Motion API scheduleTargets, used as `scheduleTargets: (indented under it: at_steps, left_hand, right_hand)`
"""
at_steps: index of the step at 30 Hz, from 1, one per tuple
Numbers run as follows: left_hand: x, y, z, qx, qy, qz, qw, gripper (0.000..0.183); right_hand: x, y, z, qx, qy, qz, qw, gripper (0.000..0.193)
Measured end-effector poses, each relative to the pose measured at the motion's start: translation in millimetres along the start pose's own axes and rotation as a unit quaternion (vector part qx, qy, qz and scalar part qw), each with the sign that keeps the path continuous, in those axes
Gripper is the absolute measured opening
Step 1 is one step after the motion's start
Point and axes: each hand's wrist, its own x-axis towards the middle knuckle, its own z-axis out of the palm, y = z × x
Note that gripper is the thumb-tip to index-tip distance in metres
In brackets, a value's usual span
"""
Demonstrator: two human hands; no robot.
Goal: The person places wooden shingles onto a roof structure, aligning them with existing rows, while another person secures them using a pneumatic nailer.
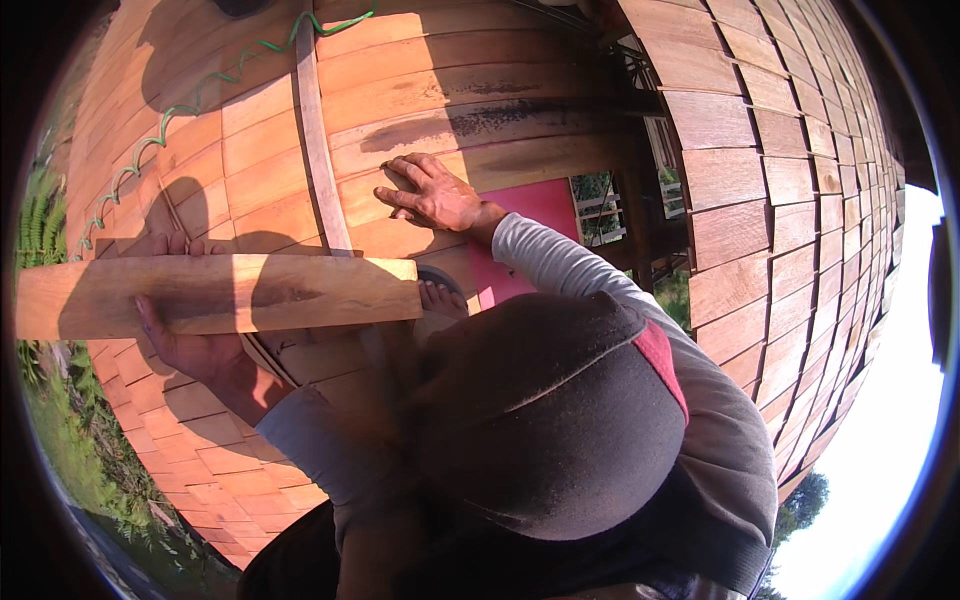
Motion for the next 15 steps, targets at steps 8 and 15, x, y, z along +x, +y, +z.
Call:
scheduleTargets:
  at_steps: [8,15]
  left_hand:
    - [-0.2,-2.9,14.1,0.043,0.012,0.0,0.999,0.078]
    - [-3.0,-12.0,21.9,0.039,-0.01,-0.027,0.999,0.072]
  right_hand:
    - [0.7,0.3,3.4,0.006,-0.042,0.004,0.999,0.053]
    - [-0.5,9.0,8.0,0.013,-0.061,-0.003,0.998,0.051]
